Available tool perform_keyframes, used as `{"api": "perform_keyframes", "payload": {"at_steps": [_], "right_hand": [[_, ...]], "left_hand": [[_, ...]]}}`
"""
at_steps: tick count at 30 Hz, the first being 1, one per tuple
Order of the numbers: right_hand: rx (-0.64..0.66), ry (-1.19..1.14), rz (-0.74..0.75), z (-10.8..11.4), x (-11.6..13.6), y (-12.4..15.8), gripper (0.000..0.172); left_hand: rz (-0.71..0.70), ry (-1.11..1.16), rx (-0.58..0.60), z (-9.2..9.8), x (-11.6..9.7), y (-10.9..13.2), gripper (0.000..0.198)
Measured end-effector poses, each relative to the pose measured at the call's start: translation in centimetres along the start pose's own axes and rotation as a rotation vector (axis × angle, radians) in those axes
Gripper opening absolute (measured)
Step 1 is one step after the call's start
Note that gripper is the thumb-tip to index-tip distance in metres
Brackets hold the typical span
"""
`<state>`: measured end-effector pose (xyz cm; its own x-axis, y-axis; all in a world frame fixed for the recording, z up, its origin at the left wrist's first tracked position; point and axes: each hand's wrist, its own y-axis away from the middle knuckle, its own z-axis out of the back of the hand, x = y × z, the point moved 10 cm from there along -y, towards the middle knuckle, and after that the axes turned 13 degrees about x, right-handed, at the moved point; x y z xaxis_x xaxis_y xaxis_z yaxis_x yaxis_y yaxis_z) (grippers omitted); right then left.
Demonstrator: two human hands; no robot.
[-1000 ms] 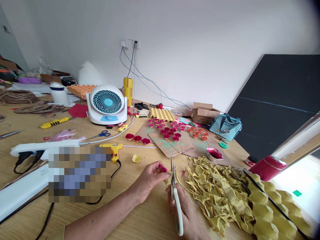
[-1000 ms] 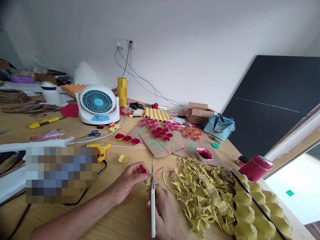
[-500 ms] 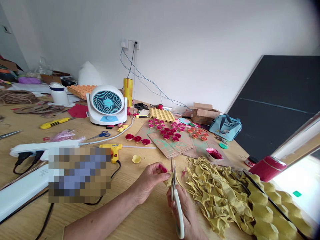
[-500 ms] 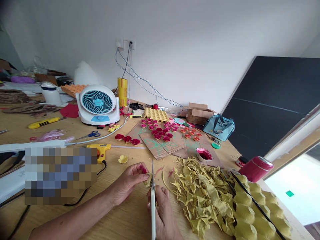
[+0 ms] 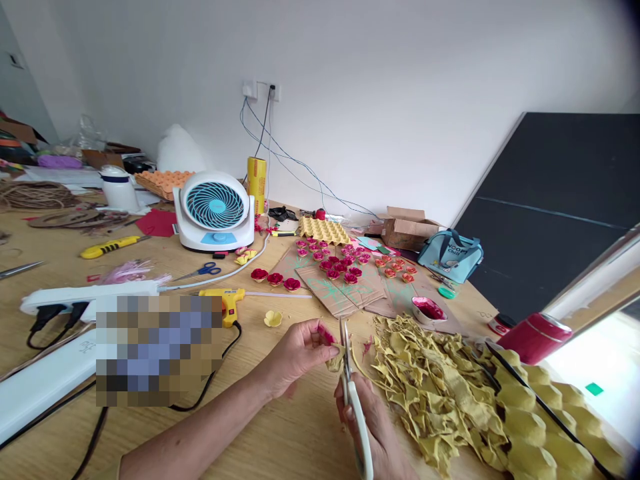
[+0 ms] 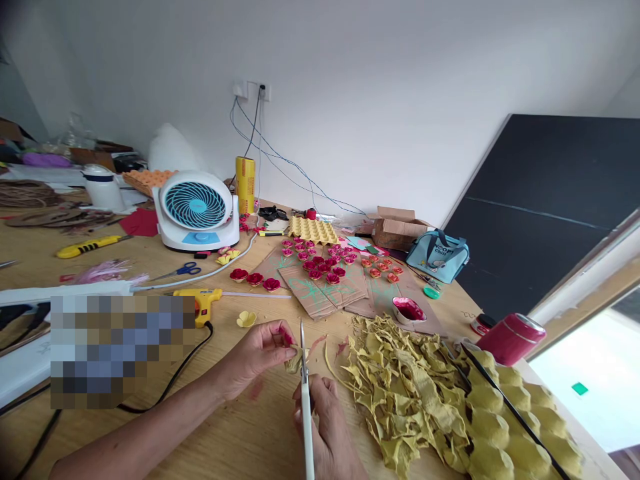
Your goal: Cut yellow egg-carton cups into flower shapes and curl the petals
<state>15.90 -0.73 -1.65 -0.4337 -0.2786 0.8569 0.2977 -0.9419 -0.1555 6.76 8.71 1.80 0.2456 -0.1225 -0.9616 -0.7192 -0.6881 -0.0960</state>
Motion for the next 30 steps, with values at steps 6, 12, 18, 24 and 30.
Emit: {"api": "perform_keyframes", "payload": {"at_steps": [6, 12, 18, 24, 30], "right_hand": [[0.054, 0.040, -0.037, 0.2, 0.3, 0.1, 0.041], [0.071, 0.067, -0.077, 0.2, -0.1, -0.1, 0.040], [-0.008, -0.084, -0.122, 0.4, -1.8, -0.1, 0.039], [-0.142, -0.275, -0.106, 1.7, -2.8, 0.2, 0.040], [-0.257, -0.403, -0.068, 3.0, -2.3, 0.5, 0.039]], "left_hand": [[-0.030, -0.175, 0.051, 0.2, -0.9, -0.2, 0.021], [-0.029, -0.254, 0.101, 0.8, -1.0, -0.3, 0.028], [-0.041, -0.268, 0.135, 0.6, -1.4, -0.3, 0.028], [-0.036, -0.180, 0.163, -0.2, -1.2, -0.3, 0.032], [-0.019, -0.209, 0.204, -0.8, -0.3, -0.4, 0.035]]}}
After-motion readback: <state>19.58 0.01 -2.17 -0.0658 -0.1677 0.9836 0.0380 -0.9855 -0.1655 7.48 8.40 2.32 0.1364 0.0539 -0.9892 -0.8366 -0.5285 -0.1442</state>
